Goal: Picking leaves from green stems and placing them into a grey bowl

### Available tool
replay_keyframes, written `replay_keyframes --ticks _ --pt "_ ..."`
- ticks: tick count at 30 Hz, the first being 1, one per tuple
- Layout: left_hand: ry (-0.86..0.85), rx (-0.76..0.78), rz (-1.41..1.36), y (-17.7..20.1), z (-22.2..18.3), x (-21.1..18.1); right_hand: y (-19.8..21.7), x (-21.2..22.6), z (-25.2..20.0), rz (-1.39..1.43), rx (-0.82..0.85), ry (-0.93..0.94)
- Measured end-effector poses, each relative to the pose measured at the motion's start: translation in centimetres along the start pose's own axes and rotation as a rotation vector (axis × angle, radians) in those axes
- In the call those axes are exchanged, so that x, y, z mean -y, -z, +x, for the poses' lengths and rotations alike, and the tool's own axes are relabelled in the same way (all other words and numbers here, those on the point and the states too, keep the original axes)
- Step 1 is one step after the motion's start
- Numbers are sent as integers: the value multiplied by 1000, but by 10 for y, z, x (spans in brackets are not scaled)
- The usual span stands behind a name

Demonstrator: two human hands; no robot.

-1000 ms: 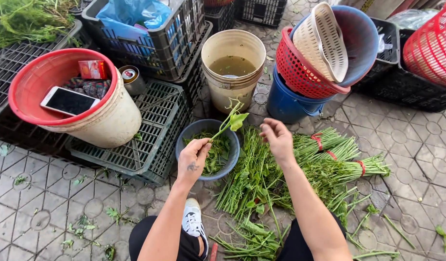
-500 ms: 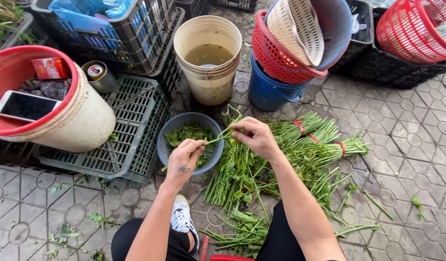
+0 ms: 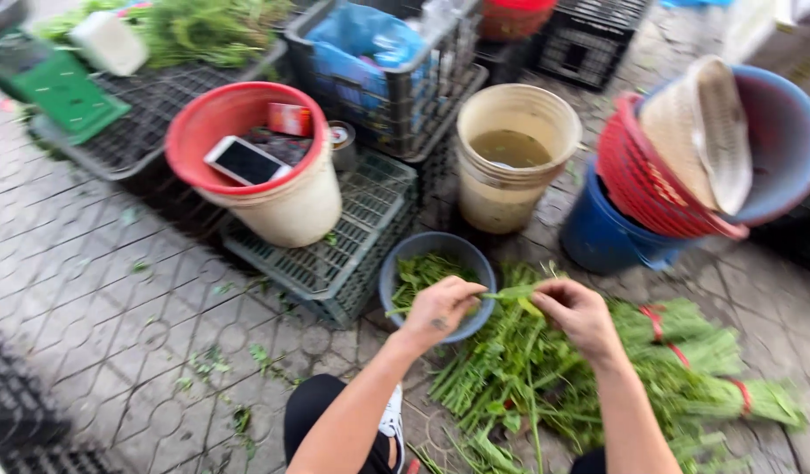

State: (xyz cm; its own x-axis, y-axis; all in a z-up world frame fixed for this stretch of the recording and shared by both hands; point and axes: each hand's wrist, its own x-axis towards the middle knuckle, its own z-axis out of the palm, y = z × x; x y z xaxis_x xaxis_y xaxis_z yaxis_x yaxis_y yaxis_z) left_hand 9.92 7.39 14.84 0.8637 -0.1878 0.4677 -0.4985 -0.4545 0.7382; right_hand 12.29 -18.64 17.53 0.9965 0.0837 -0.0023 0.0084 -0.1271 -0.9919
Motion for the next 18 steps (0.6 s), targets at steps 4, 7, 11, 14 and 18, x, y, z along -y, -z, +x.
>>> replay_keyframes --ticks 4,7,11,14,18 --pt "63 171 101 -15 -5 -2 13 -22 8 -132 216 -232" --pt "154 307 62 -21 -4 -21 15 -37 14 -166 170 -163" --pt "179 259 55 -51 -13 -18 1 -33 11 -270 44 -63" --pt "118 79 1 -69 -20 -14 3 -55 15 -127 76 -90" --pt "105 114 -122 -70 -18 -14 39 -121 46 -183 160 -127"
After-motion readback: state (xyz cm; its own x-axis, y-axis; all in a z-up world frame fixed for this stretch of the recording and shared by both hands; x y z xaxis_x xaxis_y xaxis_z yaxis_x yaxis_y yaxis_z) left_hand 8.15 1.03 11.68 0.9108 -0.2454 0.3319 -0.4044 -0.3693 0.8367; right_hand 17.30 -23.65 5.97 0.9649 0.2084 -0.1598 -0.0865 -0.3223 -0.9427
